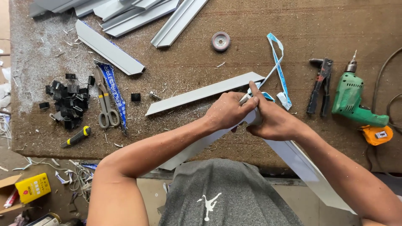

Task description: The person assembles aluminum extrusion pieces into a rectangular frame using black plastic corner connectors. They pick up cut aluminum profiles, insert the connectors into the ends, and join the pieces at right angles. The process is repeated to form a complete frame.

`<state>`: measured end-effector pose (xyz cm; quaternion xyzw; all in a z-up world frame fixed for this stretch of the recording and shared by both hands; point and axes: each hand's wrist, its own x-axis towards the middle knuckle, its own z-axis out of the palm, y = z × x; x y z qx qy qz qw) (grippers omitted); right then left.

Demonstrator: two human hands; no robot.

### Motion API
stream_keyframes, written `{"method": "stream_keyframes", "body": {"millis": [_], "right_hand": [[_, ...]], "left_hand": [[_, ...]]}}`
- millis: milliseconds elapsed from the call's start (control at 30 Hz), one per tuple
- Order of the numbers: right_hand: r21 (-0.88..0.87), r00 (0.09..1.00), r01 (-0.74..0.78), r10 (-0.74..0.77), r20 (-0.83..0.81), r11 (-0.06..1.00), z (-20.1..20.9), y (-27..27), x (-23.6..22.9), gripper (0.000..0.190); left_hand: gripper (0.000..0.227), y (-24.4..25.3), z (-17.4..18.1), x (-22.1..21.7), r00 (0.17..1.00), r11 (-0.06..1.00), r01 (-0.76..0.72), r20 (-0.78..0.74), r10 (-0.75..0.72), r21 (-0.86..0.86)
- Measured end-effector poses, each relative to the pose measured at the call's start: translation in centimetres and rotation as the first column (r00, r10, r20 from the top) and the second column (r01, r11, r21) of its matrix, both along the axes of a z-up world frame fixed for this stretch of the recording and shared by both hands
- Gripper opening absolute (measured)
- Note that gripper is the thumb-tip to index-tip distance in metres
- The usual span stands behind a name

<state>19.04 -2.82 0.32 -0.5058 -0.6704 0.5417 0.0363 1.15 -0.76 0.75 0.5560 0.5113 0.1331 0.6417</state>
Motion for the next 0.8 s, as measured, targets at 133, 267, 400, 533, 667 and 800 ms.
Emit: {"method": "stream_keyframes", "body": {"millis": [133, 267, 400, 533, 667, 800], "right_hand": [[0.043, 0.998, 0.007, -0.004, -0.067, 0.999, -0.3, -0.1, 0.2, 0.124], [0.079, 0.999, -0.029, 0.030, -0.010, 0.996, 2.2, -0.8, -0.1, 0.126], [0.119, 0.996, -0.054, 0.062, -0.071, 0.991, 4.0, -2.0, -0.1, 0.133], [0.222, 0.965, -0.010, 0.068, -0.254, 0.975, 4.3, -2.3, 0.2, 0.133], [0.285, 0.941, 0.050, 0.051, -0.334, 0.957, 4.0, -2.9, 0.9, 0.143], [0.333, 0.946, 0.096, 0.018, -0.323, 0.938, 2.6, -3.6, 3.1, 0.141]], "left_hand": [[0.050, -0.4, 0.3, 0.1, 0.997, 0.996, 0.039, -0.065, -0.034, 0.077], [0.056, -0.1, -1.6, -0.3, 0.996, 0.957, 0.090, -0.026, -0.086, 0.274], [0.051, -0.8, 0.9, -1.5, 0.990, 0.879, 0.143, -0.068, -0.126, 0.455], [0.040, -1.0, 2.4, -1.8, 0.978, 0.703, 0.210, -0.143, -0.154, 0.680], [0.037, -1.6, 6.6, -2.0, 0.960, 0.452, 0.279, -0.233, -0.155, 0.847], [0.039, -1.9, 3.2, -2.0, 0.940, 0.217, 0.340, -0.333, -0.069, 0.915]]}}
